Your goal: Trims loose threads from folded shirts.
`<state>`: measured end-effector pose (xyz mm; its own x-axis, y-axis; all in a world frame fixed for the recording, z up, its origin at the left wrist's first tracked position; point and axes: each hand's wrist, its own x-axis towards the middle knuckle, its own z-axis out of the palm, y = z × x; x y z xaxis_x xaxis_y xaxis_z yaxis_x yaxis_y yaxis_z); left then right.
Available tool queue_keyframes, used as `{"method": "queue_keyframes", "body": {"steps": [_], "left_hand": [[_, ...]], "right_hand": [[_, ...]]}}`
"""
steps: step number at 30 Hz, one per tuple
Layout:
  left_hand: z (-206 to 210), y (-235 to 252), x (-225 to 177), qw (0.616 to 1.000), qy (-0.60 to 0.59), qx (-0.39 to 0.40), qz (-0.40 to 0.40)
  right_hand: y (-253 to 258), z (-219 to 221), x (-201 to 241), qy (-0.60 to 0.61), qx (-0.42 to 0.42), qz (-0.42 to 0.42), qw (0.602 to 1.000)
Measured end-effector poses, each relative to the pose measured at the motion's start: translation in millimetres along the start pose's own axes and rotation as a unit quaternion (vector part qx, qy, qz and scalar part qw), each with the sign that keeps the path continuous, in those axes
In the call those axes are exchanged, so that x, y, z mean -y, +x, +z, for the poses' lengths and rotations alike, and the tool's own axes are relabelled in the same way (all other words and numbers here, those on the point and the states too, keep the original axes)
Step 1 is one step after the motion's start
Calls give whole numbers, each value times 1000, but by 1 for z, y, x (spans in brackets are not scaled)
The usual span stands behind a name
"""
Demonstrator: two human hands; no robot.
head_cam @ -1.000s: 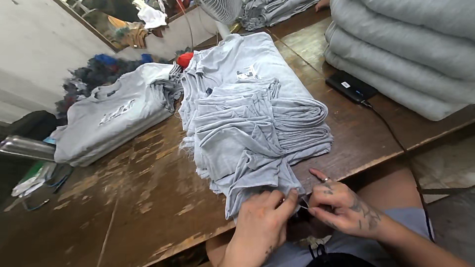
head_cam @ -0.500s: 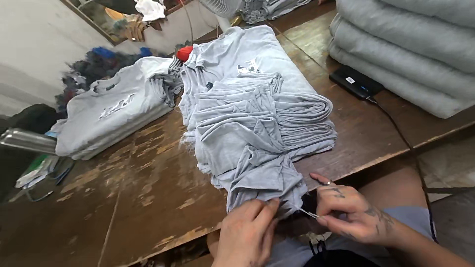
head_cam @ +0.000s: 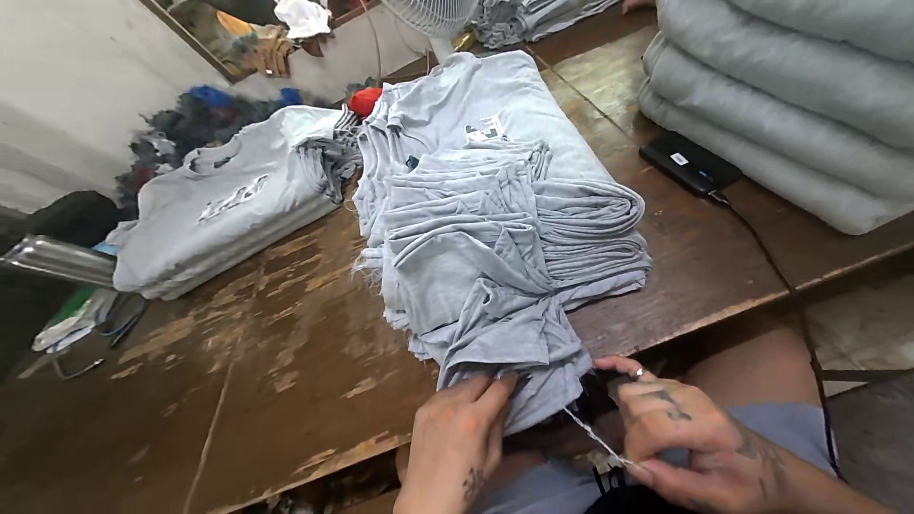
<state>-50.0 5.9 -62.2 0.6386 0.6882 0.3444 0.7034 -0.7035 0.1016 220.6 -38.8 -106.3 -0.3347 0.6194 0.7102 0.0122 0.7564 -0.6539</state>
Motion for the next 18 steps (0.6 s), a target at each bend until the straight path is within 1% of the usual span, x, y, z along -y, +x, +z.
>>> {"method": "queue_keyframes", "body": {"steps": [5,9,11,14,15,16,18], "left_hand": [[-1,-5,7,997,-68,-7,-22],[7,-4,6,997,-67,-22,9],[8,-4,8,997,-67,-26,11],[6,-3,8,991,-125,-29,-39],[8,-2,8,986,-150,-35,-64],[11,-1,8,982,-161,-43,-87],[20,2,5,981,-140,-52,-124]], "right_hand": [[0,3,4,12,24,-16,1000],[1,4,5,10,28,-26,999],[3,3,10,22,43,-32,998],[6,-4,17,25,101,-31,994],[8,-5,16,0,112,-31,993],[11,-4,13,-51,108,-32,992],[21,2,-1,-170,73,-22,982]]}}
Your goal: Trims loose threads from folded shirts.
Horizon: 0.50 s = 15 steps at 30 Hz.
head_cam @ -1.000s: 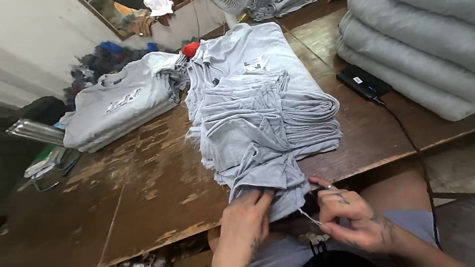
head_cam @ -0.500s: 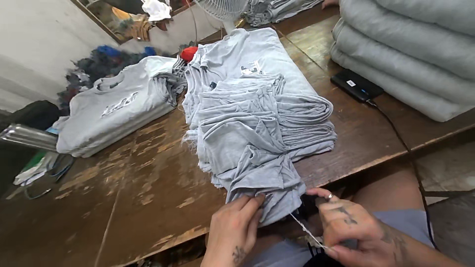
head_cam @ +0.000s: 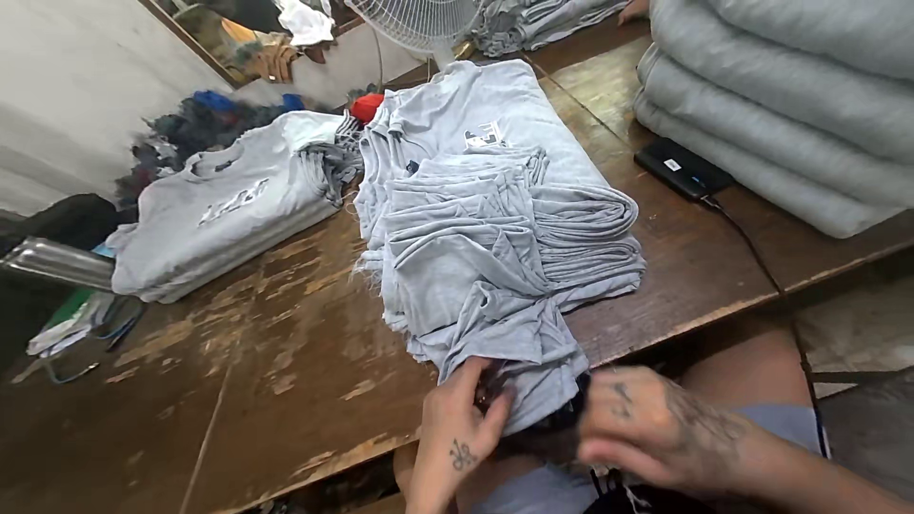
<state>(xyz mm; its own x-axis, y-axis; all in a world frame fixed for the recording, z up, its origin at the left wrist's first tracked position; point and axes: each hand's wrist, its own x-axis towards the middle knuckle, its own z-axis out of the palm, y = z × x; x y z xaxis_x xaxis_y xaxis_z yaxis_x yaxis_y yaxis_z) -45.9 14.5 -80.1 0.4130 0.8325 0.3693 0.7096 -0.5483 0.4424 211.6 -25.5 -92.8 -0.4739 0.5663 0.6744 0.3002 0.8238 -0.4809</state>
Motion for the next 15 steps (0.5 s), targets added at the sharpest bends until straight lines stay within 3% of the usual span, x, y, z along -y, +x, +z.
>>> {"method": "queue_keyframes", "body": {"steps": [3,7,15], "left_hand": [[8,4,-3,999,15,4,-31],[1,9,0,994,-70,6,-82],[0,8,7,991,-102,29,-80]], "right_hand": [[24,19,-28,-86,-37,32,995],[38,34,-40,-126,-50,48,990],[46,47,-46,-149,-39,31,988]]}}
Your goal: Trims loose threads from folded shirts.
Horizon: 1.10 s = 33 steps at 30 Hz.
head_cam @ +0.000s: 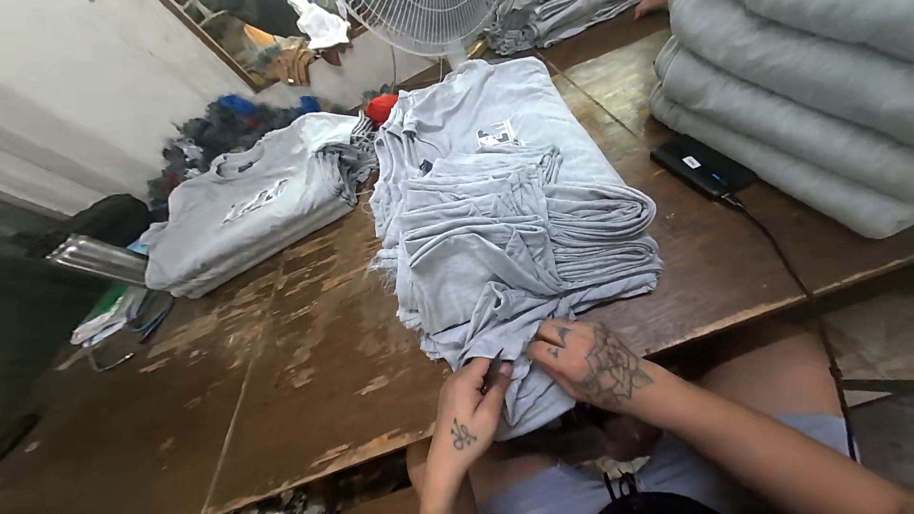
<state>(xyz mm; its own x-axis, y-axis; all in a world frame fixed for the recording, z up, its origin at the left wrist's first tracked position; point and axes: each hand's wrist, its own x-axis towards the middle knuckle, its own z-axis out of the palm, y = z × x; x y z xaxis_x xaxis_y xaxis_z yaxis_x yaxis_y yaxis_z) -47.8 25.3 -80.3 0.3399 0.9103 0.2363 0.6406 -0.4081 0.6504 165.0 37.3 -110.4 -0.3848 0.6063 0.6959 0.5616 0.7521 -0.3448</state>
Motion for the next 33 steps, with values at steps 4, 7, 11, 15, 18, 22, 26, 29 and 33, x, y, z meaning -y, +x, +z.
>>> {"method": "queue_keyframes", "body": {"steps": [4,7,11,15,18,22,26,29,33], "left_hand": [[3,-3,-1,1000,6,-7,4],[-6,-5,5,996,20,51,71],[-57,30,-19,994,-12,-60,92],[-63,55,-66,959,-116,-212,148],[-23,57,-85,965,-163,-88,187],[20,65,-42,935,-309,-167,53],[27,62,-42,911,-380,-160,7],[26,60,-36,918,-373,-130,-29],[21,59,-27,927,-366,-70,-43]], "right_hand": [[-12,-37,0,128,-19,-23,991],[-27,-74,6,141,11,-48,989],[-5,-76,3,-26,97,-71,992],[69,-32,-24,-74,131,-82,985],[116,-8,-35,-75,203,-42,975],[115,6,-41,-72,169,-51,982],[111,8,-49,-76,150,-89,982],[86,-15,-44,-36,44,-122,991],[13,-58,-16,28,-31,-51,998]]}}
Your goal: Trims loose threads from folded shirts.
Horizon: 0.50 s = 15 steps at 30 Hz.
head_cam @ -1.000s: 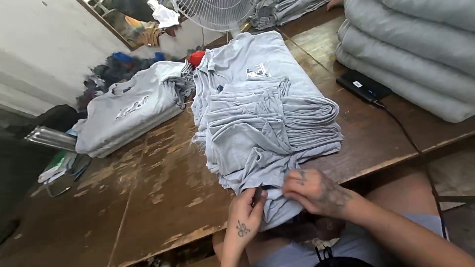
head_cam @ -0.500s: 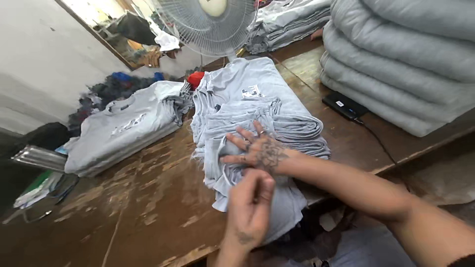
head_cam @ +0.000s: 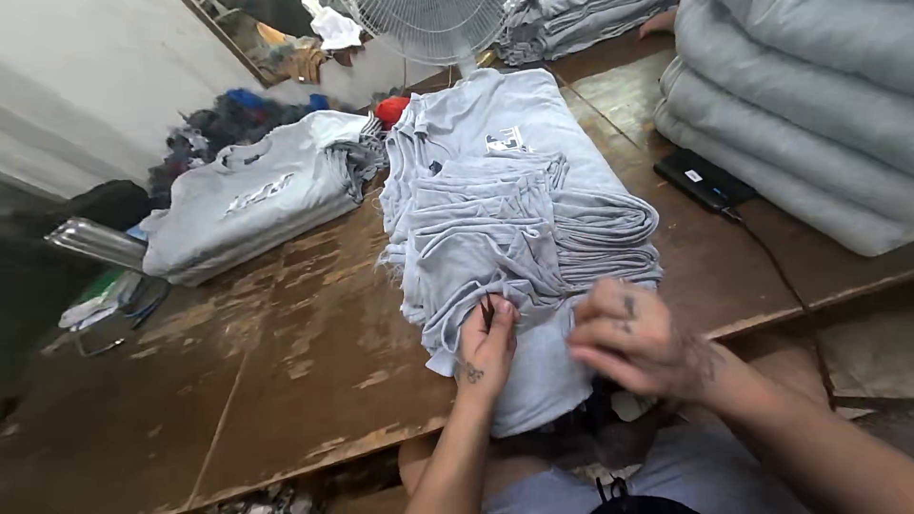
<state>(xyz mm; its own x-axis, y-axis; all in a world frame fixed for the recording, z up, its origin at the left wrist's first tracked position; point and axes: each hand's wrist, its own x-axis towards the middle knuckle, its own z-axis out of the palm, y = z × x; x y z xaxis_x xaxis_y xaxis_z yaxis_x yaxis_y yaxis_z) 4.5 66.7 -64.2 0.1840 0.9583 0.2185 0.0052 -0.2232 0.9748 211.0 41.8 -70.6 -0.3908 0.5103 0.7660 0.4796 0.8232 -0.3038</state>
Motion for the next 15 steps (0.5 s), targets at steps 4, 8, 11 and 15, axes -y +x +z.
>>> {"method": "queue_keyframes", "body": {"steps": [4,8,11,15], "left_hand": [[12,10,-5,989,120,83,-10],[19,29,1,979,177,92,-30],[16,42,7,981,165,97,-35],[18,42,14,980,179,86,-7]], "right_hand": [[-54,22,7,12,67,45,997],[-71,5,-1,106,41,71,991],[-66,-8,-5,123,75,74,987],[-48,9,-1,47,80,77,993]]}}
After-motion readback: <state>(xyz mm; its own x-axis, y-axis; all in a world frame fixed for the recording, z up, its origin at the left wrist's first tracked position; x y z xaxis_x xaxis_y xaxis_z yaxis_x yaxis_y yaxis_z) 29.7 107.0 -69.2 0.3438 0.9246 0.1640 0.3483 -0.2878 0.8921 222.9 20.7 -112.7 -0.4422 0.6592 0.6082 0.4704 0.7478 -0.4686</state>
